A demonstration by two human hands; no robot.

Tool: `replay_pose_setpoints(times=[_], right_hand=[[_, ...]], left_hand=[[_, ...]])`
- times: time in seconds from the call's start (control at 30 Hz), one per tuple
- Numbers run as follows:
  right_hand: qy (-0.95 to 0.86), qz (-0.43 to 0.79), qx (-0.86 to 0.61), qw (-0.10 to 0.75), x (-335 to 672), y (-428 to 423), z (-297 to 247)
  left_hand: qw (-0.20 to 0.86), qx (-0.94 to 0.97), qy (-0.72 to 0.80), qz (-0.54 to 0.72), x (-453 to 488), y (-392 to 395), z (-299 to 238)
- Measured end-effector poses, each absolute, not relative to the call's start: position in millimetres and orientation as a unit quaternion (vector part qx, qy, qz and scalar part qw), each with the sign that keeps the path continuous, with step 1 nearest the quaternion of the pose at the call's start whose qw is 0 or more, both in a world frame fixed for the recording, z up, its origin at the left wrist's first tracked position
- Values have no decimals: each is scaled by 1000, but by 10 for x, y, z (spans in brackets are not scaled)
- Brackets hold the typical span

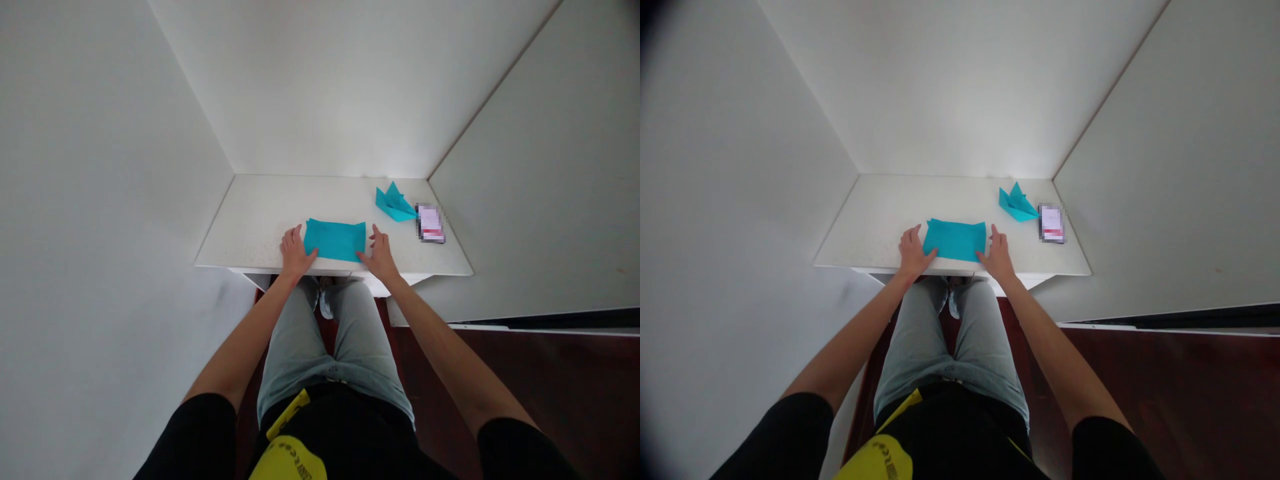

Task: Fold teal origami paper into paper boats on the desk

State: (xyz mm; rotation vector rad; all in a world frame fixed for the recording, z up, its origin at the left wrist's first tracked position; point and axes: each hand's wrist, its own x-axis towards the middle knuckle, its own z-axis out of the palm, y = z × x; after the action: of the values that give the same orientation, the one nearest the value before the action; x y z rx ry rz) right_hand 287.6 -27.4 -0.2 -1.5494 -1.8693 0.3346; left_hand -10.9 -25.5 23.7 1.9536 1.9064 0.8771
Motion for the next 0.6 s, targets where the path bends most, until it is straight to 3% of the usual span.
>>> replay_pose_setpoints(times=[0.1,0.27,0.4,0.6], right_hand=[[-720,61,-601,344,2696,-336,115],[-783,148,-519,310,2078,-334,241],[-789,194,-509,283,1663,-146,190],[-775,194,-567,202,1677,103,58]], left_hand=[[91,744,598,283,22,-271,225],[134,827,494,234,239,-31,137],[151,839,488,186,298,180,98],[87,851,512,71,293,153,165]])
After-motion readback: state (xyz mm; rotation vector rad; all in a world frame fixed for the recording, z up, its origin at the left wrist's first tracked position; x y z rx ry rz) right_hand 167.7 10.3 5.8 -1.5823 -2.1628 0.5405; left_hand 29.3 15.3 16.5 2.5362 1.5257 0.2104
